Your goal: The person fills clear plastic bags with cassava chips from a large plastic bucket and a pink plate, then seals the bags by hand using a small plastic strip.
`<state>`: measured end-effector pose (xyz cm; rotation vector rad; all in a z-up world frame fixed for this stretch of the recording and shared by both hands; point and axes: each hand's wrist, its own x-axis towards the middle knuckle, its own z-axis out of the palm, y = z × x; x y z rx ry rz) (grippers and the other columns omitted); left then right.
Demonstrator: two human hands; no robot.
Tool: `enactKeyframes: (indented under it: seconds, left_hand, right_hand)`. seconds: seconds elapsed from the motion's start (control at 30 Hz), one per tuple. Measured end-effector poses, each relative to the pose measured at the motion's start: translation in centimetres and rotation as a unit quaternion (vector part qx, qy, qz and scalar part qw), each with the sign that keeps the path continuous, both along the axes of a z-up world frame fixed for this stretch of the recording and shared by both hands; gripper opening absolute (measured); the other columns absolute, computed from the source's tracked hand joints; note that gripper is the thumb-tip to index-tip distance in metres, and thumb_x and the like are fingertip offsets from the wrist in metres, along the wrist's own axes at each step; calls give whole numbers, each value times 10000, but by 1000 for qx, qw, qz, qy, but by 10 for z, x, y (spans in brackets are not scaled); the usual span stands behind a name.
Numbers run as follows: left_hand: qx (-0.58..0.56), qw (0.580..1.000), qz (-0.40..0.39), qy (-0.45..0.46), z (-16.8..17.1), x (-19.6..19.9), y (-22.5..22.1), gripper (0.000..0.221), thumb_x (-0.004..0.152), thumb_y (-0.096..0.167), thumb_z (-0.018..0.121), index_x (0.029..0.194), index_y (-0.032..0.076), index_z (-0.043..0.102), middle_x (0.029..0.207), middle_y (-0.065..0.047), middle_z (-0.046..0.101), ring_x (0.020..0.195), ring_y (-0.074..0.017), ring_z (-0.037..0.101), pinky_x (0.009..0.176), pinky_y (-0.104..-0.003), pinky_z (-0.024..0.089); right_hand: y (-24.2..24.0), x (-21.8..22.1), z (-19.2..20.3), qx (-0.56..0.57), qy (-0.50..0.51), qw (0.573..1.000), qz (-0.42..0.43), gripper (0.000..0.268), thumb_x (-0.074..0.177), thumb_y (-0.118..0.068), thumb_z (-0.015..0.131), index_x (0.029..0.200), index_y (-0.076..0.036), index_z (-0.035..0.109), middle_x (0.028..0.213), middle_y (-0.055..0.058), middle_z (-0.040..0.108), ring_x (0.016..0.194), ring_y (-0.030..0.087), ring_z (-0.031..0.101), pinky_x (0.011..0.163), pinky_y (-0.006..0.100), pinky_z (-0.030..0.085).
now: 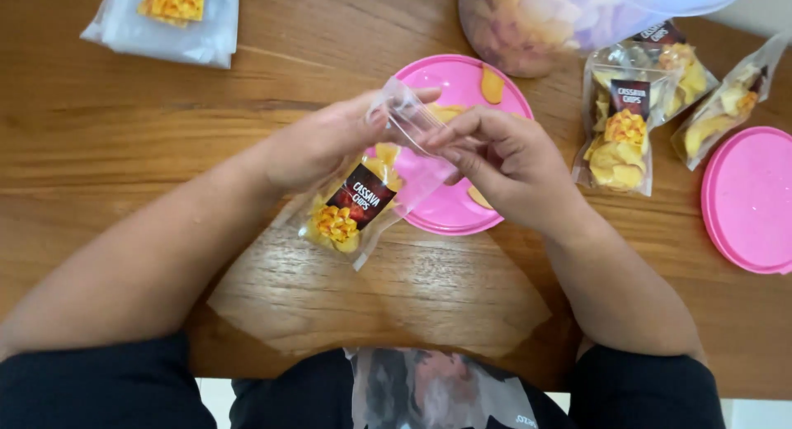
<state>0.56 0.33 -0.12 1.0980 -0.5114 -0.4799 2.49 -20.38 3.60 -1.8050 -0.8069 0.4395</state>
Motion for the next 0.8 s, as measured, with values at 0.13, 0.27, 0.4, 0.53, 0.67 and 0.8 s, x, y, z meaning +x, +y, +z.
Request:
enactKeyframes:
  seconds: [0.13,0.27,0.4,0.53,0.67,0.8]
  left_hand:
    - [-17,1000,18,-11,-8,-2,-3,569,859,472,457,1229,45,402,1400,-73,271,1292,-214,309,1090,-414,232]
    - [55,995,25,78,-22,-4,-10,525,834,407,416,1190,22,417,1192,-103,473,1084,-174,452,931,-305,363]
    - [8,981,-16,193,-26,-4,-18,459,874,304,325,1194,-5,436,1165,-145,535,1042,-202,540,902,-317,452]
    - [17,993,-8,119,-17,-2,-16,532,870,383,277,1211,-8,393,994,-200,584,833,-256,600,742,-351,521]
    - [-13,996,25,84,-10,-4,-20,505,903,343,238,1184,-49,386,932,-222,589,846,-308,607,831,-446,405]
    - [42,998,36,-6,-3,-7,-20,521,928,330,160,1161,-56,421,896,-187,614,876,-291,613,997,-491,273]
  right_hand:
    - [0,1,-1,23,-1,1000,-3,154,862,59,476,982,-33,505,1024,124,568,864,173,622,612,228,573]
    - [0,2,14,19,-130,991,-3,171,905,-29,478,1073,-28,514,1105,127,517,1107,231,498,943,300,423]
    - [-13,9,34,-61,-227,970,-59,339,888,-27,514,1201,25,395,1226,218,391,1187,307,393,780,262,537]
    - [-34,25,27,-208,-361,907,-55,249,810,15,594,1045,36,513,1029,167,573,967,301,536,814,391,440]
    - [-37,33,3,-314,-315,894,-48,306,749,-211,664,1006,-85,558,929,95,586,836,270,571,722,373,470]
    - [-30,32,-13,-334,-312,889,-39,507,699,-195,677,1156,-153,464,1001,141,536,903,367,548,758,420,453]
